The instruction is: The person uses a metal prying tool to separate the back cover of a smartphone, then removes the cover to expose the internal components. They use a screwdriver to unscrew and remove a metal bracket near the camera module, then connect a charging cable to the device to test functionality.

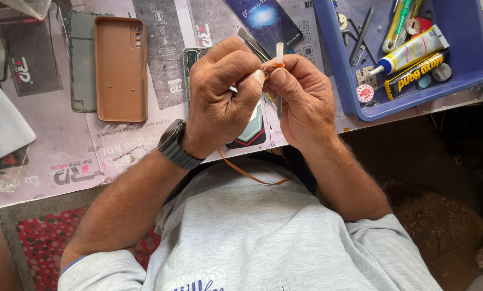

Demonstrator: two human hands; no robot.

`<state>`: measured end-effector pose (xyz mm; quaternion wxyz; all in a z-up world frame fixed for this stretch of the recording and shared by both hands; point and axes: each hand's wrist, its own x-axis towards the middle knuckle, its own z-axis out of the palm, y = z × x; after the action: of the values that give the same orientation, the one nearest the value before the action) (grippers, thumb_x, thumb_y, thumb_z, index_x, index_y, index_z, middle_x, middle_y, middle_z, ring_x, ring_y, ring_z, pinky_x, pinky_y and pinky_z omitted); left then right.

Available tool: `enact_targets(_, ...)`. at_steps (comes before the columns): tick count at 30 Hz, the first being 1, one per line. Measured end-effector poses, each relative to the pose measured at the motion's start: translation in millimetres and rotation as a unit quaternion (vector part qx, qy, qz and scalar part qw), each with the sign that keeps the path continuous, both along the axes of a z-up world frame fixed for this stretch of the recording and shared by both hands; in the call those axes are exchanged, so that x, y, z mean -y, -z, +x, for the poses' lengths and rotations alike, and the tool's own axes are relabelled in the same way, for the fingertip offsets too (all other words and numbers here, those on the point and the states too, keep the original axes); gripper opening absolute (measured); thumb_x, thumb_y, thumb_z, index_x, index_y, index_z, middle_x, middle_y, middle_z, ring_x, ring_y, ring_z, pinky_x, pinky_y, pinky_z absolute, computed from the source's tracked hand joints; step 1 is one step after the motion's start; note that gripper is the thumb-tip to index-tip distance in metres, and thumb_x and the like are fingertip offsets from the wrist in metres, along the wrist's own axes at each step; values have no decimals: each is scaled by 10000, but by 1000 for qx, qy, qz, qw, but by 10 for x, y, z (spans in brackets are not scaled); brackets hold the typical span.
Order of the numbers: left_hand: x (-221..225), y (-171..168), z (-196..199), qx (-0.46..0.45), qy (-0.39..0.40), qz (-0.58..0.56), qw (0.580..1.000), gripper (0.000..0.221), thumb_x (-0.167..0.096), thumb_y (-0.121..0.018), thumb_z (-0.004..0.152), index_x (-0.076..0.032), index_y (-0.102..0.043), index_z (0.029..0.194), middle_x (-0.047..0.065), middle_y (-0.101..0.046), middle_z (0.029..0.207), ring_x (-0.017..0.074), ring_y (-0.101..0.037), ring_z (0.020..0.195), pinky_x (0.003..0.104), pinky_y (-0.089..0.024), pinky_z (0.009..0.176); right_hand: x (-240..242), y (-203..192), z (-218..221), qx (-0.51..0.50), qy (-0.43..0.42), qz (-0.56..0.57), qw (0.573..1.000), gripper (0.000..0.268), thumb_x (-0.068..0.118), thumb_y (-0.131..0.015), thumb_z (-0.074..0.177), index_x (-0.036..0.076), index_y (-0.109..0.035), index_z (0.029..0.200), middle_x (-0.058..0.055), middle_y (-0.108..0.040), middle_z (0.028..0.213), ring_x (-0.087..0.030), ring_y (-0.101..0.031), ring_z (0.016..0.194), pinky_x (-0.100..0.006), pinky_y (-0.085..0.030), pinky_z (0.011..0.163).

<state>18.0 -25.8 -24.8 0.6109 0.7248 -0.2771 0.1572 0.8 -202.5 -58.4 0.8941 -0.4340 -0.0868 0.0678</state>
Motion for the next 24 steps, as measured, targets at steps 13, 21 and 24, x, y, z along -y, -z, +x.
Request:
enact_targets(13, -587, -15, -18, -146, -218, 539, 800, 676, -598, -763, 925, 11, -591, 1163, 181, -694, 882, 329, -702, 754, 483, -541, 605, 775, -327, -64, 129, -66, 0, 989, 102, 9, -634, 913, 20, -697, 992, -122, -735, 766, -177, -720, 621, -390, -624, 640)
enact_targets(21, -246, 193, 48, -181, -237, 588, 752, 1197, -768, -799, 737, 75, -338, 1451, 246, -666, 1020, 373, -696, 892, 500, -549, 723, 618, -182, -290, 162, 3, -435, 886, 57, -38, -745, 1003, -52, -711, 1046, -103, -715, 807, -81, -673, 676, -192, -526, 572)
enact_targets(24, -234, 246, 116, -148, -262, 552, 778, 1213, -770, -869, 662, 112, -420, 1364, 227, -675, 1060, 367, -702, 947, 512, -549, 824, 484, -91, -151, 206, 22, -500, 841, 122, 16, -800, 1001, -26, -716, 1078, -53, -738, 841, -62, -681, 704, -187, -520, 597)
